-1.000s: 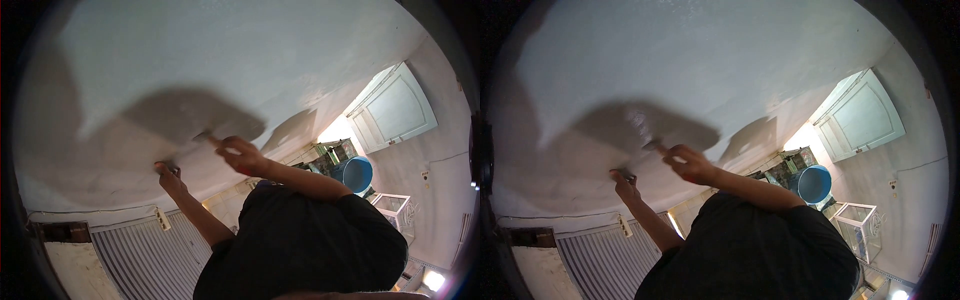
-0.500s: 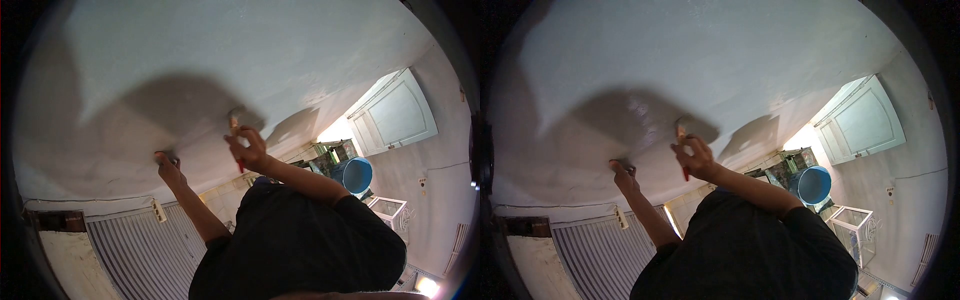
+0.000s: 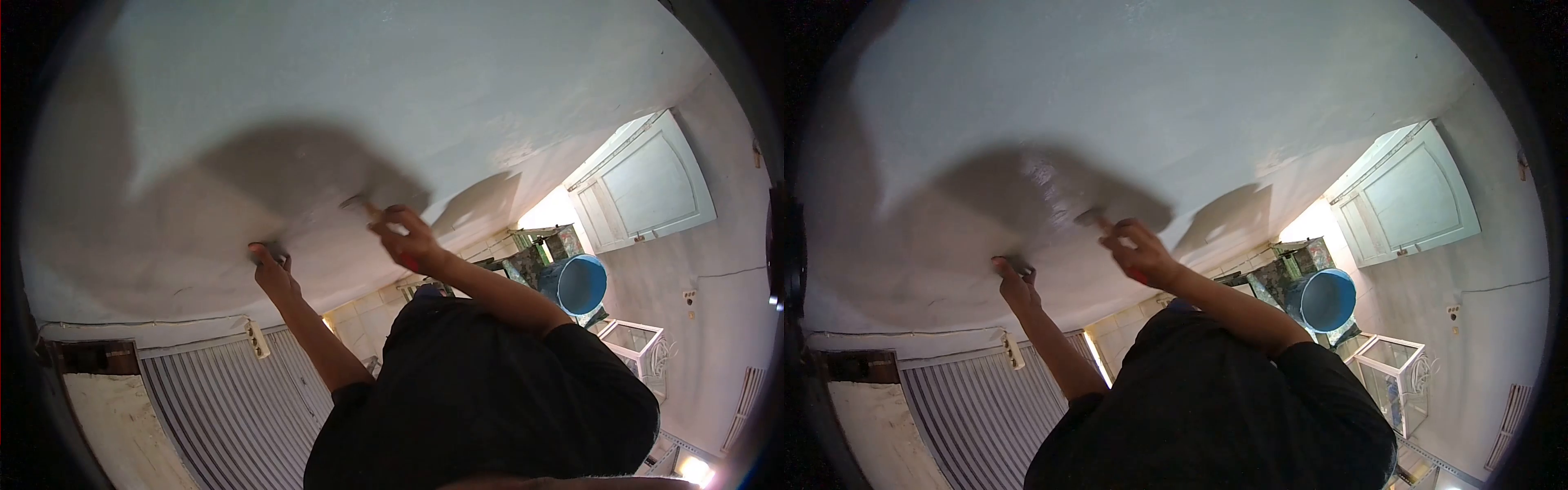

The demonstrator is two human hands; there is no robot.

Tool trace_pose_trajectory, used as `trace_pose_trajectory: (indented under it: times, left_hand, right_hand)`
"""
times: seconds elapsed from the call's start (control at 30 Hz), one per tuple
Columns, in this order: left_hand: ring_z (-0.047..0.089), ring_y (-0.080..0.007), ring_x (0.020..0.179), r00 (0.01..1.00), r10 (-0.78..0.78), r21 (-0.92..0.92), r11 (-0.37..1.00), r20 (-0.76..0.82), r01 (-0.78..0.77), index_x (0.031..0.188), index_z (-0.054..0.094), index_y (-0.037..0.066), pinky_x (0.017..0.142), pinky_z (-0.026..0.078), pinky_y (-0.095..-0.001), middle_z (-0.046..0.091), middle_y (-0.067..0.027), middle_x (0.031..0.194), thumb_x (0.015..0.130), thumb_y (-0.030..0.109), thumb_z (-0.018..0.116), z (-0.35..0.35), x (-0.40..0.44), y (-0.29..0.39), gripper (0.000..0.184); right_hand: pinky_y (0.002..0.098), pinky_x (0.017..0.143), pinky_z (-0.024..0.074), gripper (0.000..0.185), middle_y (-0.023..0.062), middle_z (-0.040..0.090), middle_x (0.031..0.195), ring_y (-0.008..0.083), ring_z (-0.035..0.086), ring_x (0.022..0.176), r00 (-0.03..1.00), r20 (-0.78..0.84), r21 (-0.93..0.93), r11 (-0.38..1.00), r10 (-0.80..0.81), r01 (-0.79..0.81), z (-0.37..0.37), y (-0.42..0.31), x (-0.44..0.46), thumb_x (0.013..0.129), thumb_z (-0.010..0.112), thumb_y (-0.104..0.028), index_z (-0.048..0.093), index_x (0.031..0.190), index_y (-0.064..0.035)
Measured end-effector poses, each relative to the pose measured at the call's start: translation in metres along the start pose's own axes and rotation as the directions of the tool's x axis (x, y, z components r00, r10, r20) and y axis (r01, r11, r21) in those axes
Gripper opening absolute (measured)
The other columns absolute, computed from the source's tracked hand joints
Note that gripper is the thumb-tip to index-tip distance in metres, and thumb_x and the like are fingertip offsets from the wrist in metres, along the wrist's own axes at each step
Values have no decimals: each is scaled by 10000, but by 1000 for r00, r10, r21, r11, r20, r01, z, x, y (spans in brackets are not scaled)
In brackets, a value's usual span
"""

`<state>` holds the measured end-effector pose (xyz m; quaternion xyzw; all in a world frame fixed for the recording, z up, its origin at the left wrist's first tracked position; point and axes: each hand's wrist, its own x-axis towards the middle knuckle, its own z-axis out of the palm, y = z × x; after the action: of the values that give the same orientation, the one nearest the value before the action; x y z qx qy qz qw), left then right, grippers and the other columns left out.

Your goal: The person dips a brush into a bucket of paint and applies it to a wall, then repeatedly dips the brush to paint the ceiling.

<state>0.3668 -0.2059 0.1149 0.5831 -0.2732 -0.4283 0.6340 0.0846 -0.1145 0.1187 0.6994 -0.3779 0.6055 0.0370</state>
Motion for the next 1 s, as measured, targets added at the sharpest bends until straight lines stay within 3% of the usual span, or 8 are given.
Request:
trace_pose_trajectory:
  times: [0.13,0.2,0.3,0.47,0.67,0.77,0.87,1.0]
  left_hand:
    - [582,-145,838,999,-22,9,1000,26,22,1170,580,-114,835,590,-345,586,-86,1036,874,692,673,0,-2,2,863]
    - [520,-103,730,1000,9,1,1000,-1,-9,1077,596,-79,788,583,-324,542,-33,873,873,694,675,2,-1,0,803]
    - [521,-106,722,1000,-6,0,1000,3,6,1049,596,-75,782,582,-327,537,-30,854,874,693,673,3,-1,0,792]
    - [525,-108,724,1000,-6,7,1000,-5,6,1050,597,-76,777,582,-320,549,-39,861,880,694,665,2,-3,2,791]
    - [521,-115,712,1000,18,-4,1000,-16,-18,1041,610,-75,795,593,-337,547,-46,845,903,683,644,6,-6,3,771]
    - [522,-119,709,1000,7,15,1000,5,-7,1055,609,-82,808,596,-344,546,-49,848,905,680,643,6,-6,5,778]
    - [524,-120,706,1000,-16,19,1000,-2,16,1071,602,-88,824,596,-348,550,-51,852,902,682,646,2,-4,5,790]
    - [540,-132,758,999,-43,19,999,-8,43,1140,585,-115,887,592,-373,551,-73,900,893,697,643,1,-4,3,851]
  right_hand:
    - [420,804,559,374,134,652,1013,343,646,933,980,-168,-291,944,108,-154,-43,14,-17,754,701,115,737,1092,-42]
    - [414,790,559,378,138,641,994,345,647,926,958,-261,-378,901,115,-212,-56,13,-22,743,707,107,752,1084,-49]
    - [404,787,561,370,137,635,986,342,650,928,962,-257,-445,871,97,-207,-48,5,-33,739,705,88,763,1076,-53]
    - [429,779,591,319,149,618,1007,327,657,901,999,-30,-280,960,-23,14,13,-4,-10,730,756,-2,764,1046,-44]
    - [380,752,592,239,122,629,1057,295,661,966,949,256,194,972,-183,135,65,-21,-16,815,757,-40,728,1051,-16]
    - [381,753,591,247,130,633,1067,303,659,975,956,229,199,971,-181,136,64,-16,-23,801,781,-28,715,1038,-7]
    - [406,806,571,253,132,634,1058,322,644,1010,993,115,113,993,-39,26,37,17,-36,785,749,47,720,1032,-2]
    - [410,826,546,267,117,630,982,318,634,973,998,10,-202,977,70,-66,-40,26,-35,800,704,84,726,1045,-18]
